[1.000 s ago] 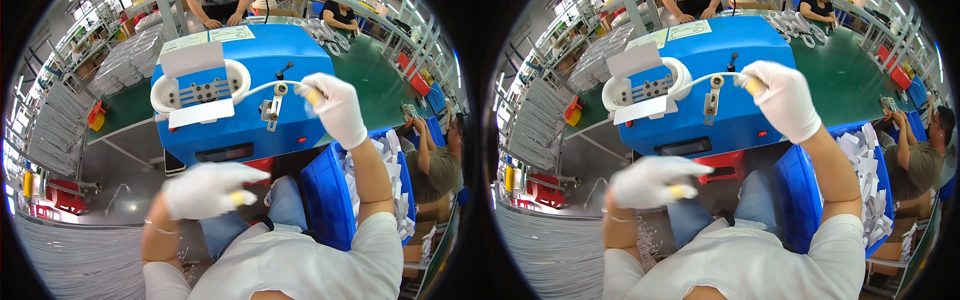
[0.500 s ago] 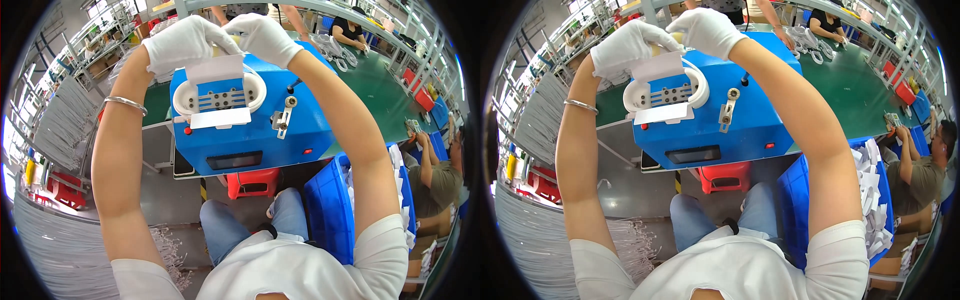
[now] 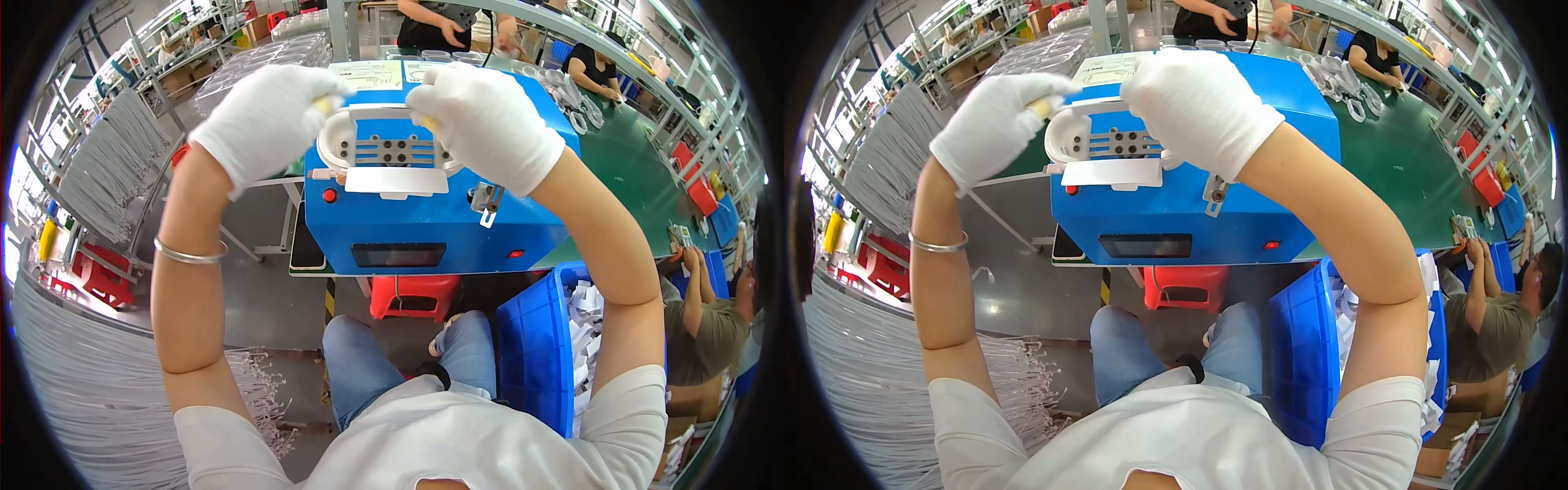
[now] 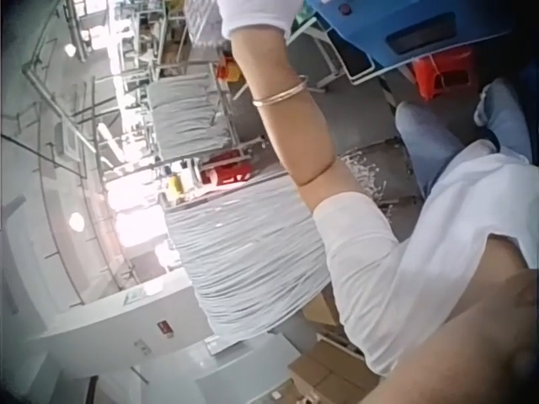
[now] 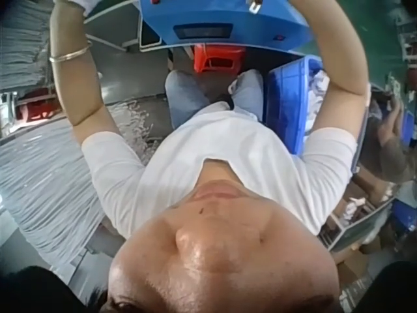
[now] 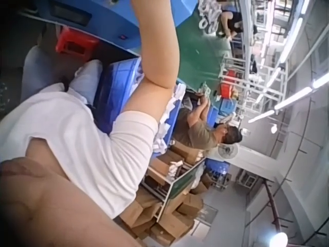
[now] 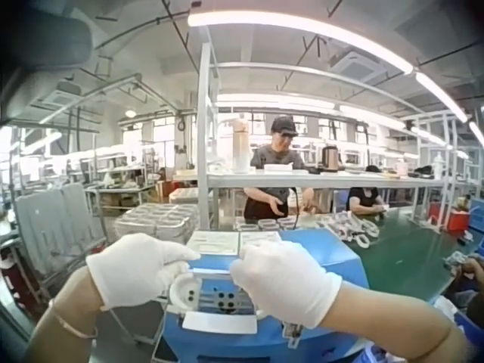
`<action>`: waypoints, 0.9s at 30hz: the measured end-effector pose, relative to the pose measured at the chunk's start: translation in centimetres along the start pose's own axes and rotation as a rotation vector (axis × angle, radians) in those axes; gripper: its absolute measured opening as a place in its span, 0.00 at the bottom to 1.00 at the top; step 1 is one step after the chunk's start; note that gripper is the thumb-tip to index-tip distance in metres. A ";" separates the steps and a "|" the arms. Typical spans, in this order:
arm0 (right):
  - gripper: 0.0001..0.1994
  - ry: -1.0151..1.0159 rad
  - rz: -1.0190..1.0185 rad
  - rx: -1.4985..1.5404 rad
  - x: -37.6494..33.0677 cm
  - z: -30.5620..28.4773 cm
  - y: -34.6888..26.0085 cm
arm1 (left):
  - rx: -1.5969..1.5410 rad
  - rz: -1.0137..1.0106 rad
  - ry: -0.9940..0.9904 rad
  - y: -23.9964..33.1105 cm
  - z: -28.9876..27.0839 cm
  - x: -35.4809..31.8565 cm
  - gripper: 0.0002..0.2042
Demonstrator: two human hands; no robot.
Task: Processing and assembling white cables using a factory machine and connectors.
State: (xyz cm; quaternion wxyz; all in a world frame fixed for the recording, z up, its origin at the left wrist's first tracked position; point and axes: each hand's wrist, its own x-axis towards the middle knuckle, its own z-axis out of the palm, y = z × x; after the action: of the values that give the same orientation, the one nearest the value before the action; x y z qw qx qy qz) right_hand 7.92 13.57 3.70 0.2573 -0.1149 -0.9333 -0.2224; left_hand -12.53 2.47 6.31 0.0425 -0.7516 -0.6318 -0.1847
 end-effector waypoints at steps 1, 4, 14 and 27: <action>0.07 -0.002 -0.002 0.003 0.1 0.0 0.1 | 0.004 0.015 0.125 0.5 1.1 0.0 0.11; 0.08 -0.131 0.111 0.118 0.9 -0.2 0.8 | -0.055 0.104 0.307 0.2 3.7 0.2 0.09; 0.12 -0.010 0.519 1.046 1.3 3.0 1.5 | 0.054 0.251 0.566 -0.2 5.1 0.6 0.08; 0.08 0.167 0.110 0.683 0.7 0.8 0.0 | -0.187 0.081 0.280 -0.7 5.2 1.2 0.14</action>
State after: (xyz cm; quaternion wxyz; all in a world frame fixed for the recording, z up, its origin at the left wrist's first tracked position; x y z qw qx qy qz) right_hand 6.96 14.01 3.50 0.3679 -0.0538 -0.9220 0.1081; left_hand -11.92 5.25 1.74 0.0673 -0.7440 -0.5689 -0.3439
